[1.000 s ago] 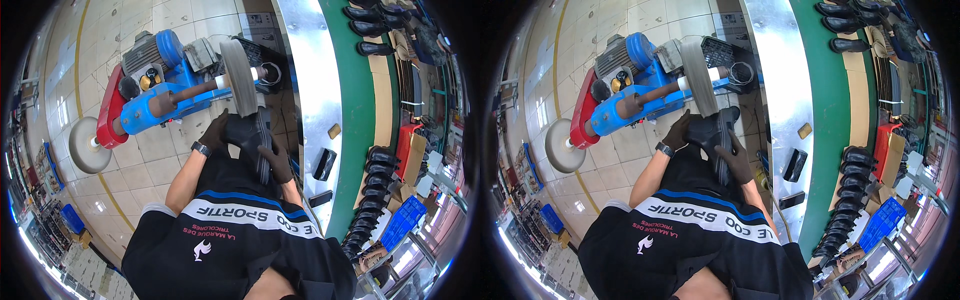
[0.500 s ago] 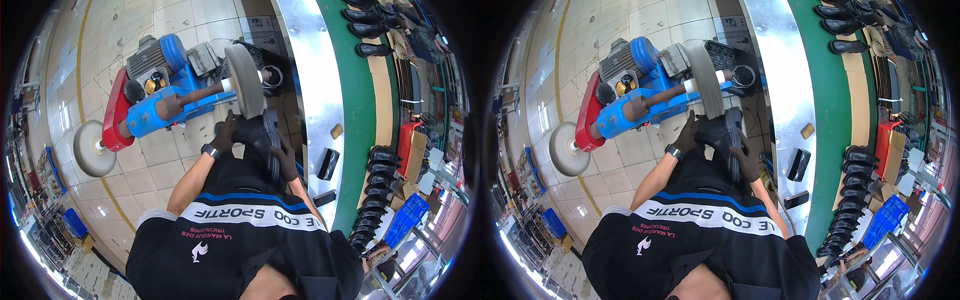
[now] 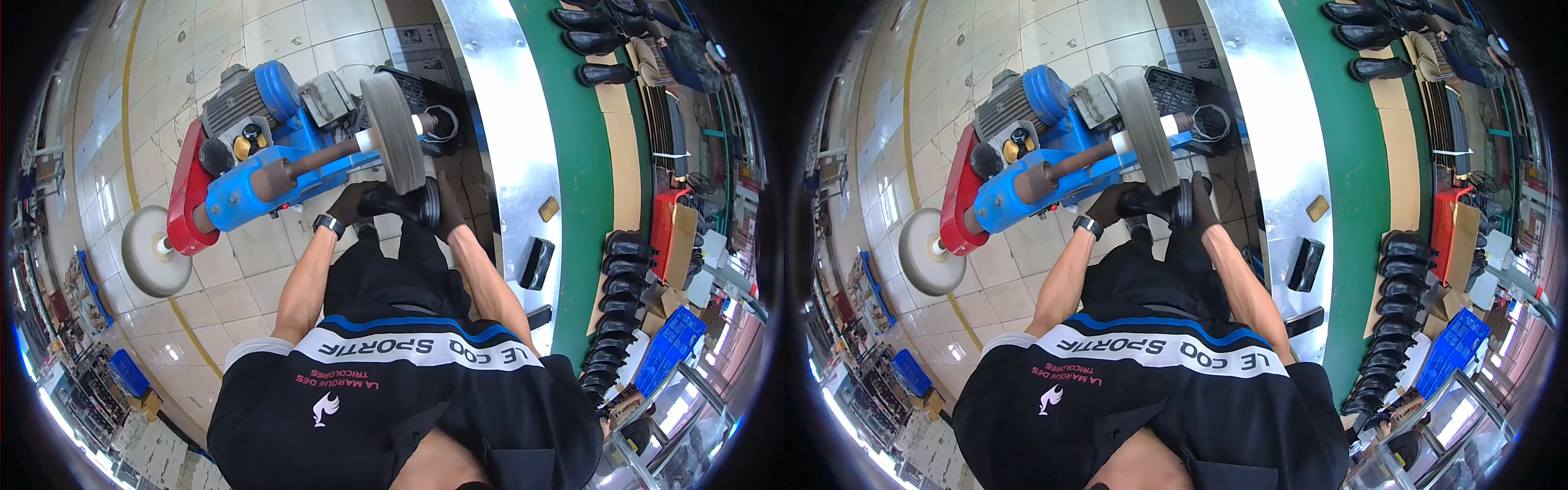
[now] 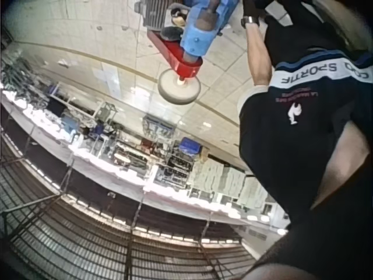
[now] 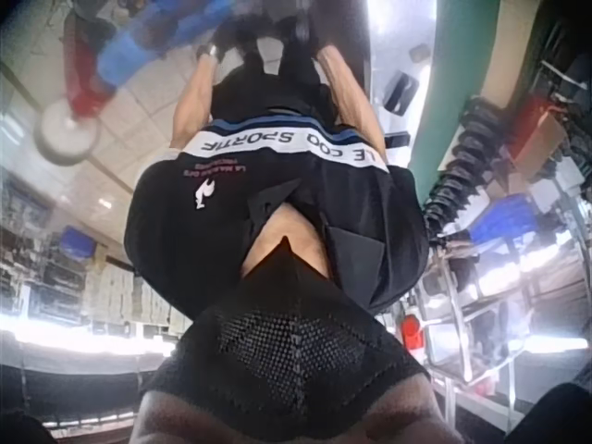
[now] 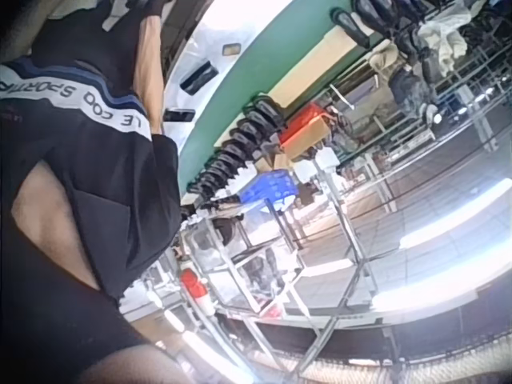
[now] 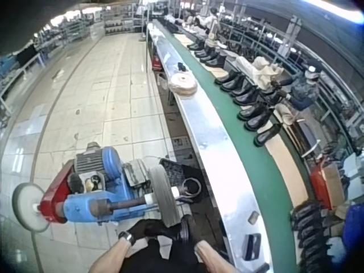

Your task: The person repeatedly picks up black leather shoes from a green conveyor belt and presses them against a rotating buffing wheel to polish the soles and sides. After treating each shoe, the person places it back onto the belt. The process is repeated for multiple shoes in a continuous loop.

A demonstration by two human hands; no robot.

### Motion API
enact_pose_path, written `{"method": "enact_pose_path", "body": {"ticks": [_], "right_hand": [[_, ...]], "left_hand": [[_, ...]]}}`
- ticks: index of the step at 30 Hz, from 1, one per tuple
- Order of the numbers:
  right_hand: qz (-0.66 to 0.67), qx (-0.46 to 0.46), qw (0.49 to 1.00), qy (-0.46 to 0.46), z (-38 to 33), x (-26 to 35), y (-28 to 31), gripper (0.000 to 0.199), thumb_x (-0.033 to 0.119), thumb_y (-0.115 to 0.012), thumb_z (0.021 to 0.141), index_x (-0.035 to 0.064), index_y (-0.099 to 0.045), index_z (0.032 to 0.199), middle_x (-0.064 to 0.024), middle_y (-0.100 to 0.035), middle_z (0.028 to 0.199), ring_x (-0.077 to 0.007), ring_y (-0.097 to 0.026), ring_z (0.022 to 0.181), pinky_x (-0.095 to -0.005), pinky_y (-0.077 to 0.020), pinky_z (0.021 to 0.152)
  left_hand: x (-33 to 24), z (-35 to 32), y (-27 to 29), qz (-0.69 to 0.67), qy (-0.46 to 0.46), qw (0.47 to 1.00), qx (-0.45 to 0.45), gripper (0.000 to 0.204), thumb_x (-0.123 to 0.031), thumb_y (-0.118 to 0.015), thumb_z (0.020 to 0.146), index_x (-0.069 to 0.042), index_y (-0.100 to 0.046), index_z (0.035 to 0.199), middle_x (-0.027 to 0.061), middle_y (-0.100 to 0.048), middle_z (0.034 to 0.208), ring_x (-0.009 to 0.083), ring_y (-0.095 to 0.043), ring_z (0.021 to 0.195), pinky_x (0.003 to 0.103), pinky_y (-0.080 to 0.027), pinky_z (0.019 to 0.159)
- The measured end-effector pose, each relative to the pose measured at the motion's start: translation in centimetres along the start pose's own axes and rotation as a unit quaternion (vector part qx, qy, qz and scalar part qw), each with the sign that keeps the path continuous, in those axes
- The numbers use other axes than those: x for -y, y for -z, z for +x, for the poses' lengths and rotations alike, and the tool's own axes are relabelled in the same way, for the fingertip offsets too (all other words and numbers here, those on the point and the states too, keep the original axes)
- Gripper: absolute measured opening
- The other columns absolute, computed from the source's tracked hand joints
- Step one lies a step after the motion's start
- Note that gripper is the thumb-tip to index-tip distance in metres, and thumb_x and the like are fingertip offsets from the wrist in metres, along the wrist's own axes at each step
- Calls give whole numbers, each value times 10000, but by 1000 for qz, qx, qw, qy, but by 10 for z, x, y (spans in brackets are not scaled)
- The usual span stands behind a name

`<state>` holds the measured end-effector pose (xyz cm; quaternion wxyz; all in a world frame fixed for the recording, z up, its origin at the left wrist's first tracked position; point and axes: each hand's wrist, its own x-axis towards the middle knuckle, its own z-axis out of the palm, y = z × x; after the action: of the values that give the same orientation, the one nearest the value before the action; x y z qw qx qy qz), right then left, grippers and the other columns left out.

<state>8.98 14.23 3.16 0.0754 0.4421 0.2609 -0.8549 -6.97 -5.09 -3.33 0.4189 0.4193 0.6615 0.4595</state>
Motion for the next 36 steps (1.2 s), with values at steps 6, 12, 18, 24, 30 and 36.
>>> {"method": "enact_pose_path", "body": {"ticks": [6, 12, 18, 24, 30, 36], "right_hand": [[114, -123, 973, -160, 37, 0, -15, 599, 660, -314, 918, 220, -602, 1205, -60, -670, 1109, -292, -608, 1032, -572, -435, 904], [137, -172, 956, -194, 81, 2, -18, 684, 691, -351, 887, 149, -598, 1224, -84, -668, 1124, -310, -605, 1065, -566, -413, 953], [100, -176, 972, -118, 74, -7, 29, 823, 757, -379, 853, 63, -594, 1240, -113, -667, 1137, -327, -603, 1101, -566, -389, 1002], [-398, -212, 873, 183, -130, 28, 75, 722, 542, -757, 737, 4, -627, 1200, -188, -689, 1050, -301, -667, 965, -388, -504, 874], [-169, -341, 856, 351, -237, 60, 188, 355, 251, -726, 839, 26, -666, 1107, -73, -694, 858, -194, -675, 652, -316, -559, 602], [440, -104, 715, 533, -225, 181, 299, 319, 223, -622, 924, 53, -583, 1191, -124, -644, 1130, -285, -646, 1005, -433, -567, 793]], "left_hand": [[56, 7, 9, 181, 80, 977, 81, 504, -129, -747, 679, -57, -635, 1165, 178, -671, 1140, 335, -634, 1094, 392, -488, 960], [62, 11, 22, 259, 136, 938, 186, 337, -234, -753, 656, -74, -691, 946, 168, -713, 970, 336, -680, 926, 403, -513, 794], [46, 1, -9, 150, 115, 962, 198, 341, -295, -727, 667, -78, -707, 930, 176, -717, 887, 380, -682, 839, 443, -515, 765], [-54, -8, -85, 94, 116, 982, 112, 513, -183, -720, 786, -13, -561, 1243, 232, -632, 1176, 337, -611, 1126, 389, -477, 953], [-339, 94, -80, -123, 4, 974, 188, 397, -52, -521, 938, 50, -470, 1319, 209, -659, 1162, 276, -661, 1068, 363, -535, 921], [-404, 152, -14, -173, -20, 985, -2, 374, -7, -464, 951, 105, -465, 1309, 219, -696, 1031, 251, -706, 928, 350, -582, 840]]}}
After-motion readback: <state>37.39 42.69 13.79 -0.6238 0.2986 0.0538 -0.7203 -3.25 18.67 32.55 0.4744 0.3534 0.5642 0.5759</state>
